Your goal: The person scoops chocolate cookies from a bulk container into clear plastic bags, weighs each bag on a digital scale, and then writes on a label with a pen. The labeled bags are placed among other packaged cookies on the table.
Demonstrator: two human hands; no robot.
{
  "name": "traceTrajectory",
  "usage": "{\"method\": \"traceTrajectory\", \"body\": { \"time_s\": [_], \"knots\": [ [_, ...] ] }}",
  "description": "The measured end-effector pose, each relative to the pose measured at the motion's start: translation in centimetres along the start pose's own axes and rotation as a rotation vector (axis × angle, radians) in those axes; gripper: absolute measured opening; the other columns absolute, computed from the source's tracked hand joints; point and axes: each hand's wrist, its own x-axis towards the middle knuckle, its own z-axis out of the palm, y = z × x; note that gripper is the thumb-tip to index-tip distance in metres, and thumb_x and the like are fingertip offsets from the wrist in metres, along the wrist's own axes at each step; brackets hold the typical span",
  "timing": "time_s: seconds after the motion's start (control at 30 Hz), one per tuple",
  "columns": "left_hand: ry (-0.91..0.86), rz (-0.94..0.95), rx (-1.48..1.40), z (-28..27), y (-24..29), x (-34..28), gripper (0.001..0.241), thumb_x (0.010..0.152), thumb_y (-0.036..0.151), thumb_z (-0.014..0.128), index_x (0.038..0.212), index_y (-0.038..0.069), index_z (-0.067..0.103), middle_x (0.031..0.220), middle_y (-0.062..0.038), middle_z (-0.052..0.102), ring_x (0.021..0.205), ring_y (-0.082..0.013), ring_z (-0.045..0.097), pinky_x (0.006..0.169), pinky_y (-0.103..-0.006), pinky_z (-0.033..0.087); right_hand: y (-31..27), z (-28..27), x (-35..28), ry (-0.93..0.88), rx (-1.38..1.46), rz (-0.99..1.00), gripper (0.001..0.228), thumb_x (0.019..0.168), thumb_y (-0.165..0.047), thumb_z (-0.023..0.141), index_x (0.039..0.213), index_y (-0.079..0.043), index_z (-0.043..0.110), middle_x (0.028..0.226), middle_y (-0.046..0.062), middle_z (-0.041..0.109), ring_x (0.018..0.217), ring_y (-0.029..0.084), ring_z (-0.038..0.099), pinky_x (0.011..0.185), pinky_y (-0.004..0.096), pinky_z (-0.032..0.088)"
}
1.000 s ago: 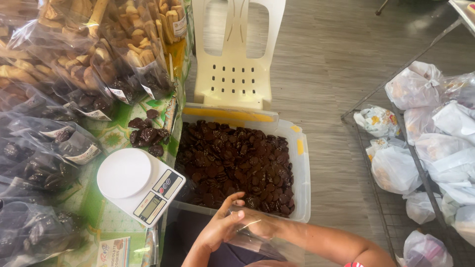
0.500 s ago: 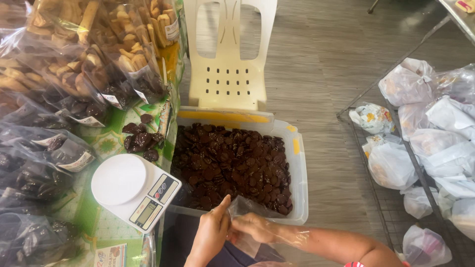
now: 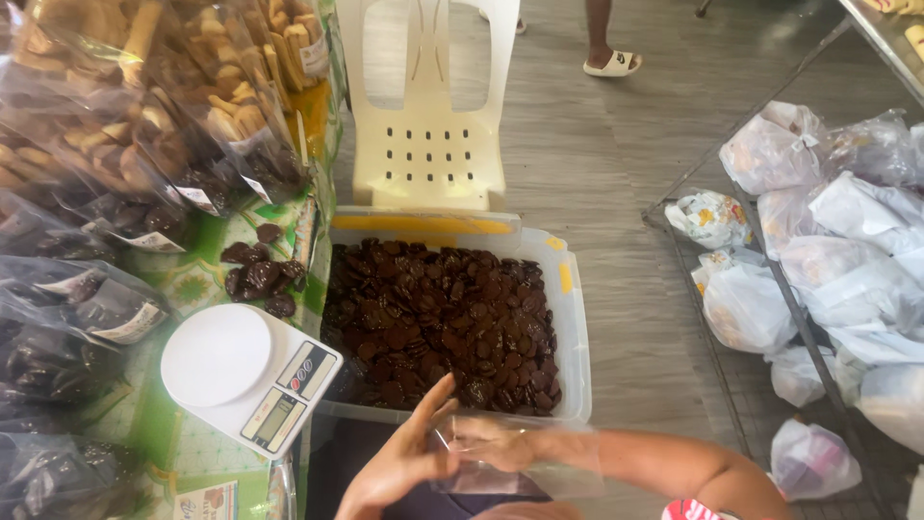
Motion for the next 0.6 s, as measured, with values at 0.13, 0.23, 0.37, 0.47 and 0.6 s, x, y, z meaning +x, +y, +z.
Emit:
{"method": "traceTrajectory", "body": {
  "time_s": [0.13, 0.23, 0.37, 0.47, 0.6],
  "knots": [
    [0.221, -0.312, -0.495, 3.0, -1.6, 2.8, 0.097, 0.075, 0.038, 0.077, 0.157, 0.019, 0.030, 0.153, -0.017, 0.043, 0.144, -0.0373, 0.045, 0.114, -0.0501, 0.044, 0.5, -0.2, 1.0, 0.094, -0.313, -0.296, 0.041, 0.110, -0.026, 0.048, 0.139, 0.003, 0.043, 0.130, 0.020, 0.054, 0.118, 0.028, 0.060, 0.107, 0.046, 0.055],
    [0.211, -0.454, -0.665, 3.1, -3.2, 3.4, 0.098, 0.070, 0.052, 0.071, 0.155, 0.023, 0.032, 0.150, -0.018, 0.045, 0.141, -0.0412, 0.046, 0.108, -0.0605, 0.048, 0.0, 0.0, 1.3, 0.053, -0.135, -0.221, 0.032, 0.114, -0.025, 0.046, 0.124, 0.003, 0.057, 0.120, 0.020, 0.061, 0.110, 0.027, 0.064, 0.103, 0.047, 0.058],
    [0.136, -0.376, -0.615, 3.7, -4.7, 3.2, 0.100, 0.072, 0.065, 0.069, 0.156, 0.022, 0.037, 0.149, -0.023, 0.051, 0.140, -0.0443, 0.049, 0.112, -0.0602, 0.045, -1.2, 0.8, 0.7, -0.007, -0.273, -0.353, 0.029, 0.114, -0.021, 0.047, 0.118, 0.001, 0.065, 0.121, 0.019, 0.066, 0.118, 0.026, 0.061, 0.108, 0.046, 0.050],
    [0.170, -0.352, -0.516, 3.9, -4.9, 2.9, 0.100, 0.068, 0.065, 0.066, 0.156, 0.026, 0.036, 0.147, -0.018, 0.052, 0.138, -0.0390, 0.050, 0.108, -0.0610, 0.043, -2.4, 1.4, 0.2, 0.068, -0.310, -0.219, 0.027, 0.110, -0.020, 0.052, 0.116, 0.001, 0.067, 0.121, 0.017, 0.066, 0.119, 0.026, 0.061, 0.108, 0.045, 0.045],
    [0.222, -0.229, -0.422, 3.9, -4.8, 2.7, 0.098, 0.066, 0.054, 0.073, 0.153, 0.023, 0.040, 0.148, -0.012, 0.050, 0.142, -0.0335, 0.044, 0.111, -0.0559, 0.036, -3.4, 0.6, 0.1, 0.231, -0.088, -0.126, 0.029, 0.098, -0.021, 0.063, 0.122, -0.007, 0.055, 0.115, 0.008, 0.063, 0.112, 0.020, 0.063, 0.098, 0.038, 0.055]
  ]
}}
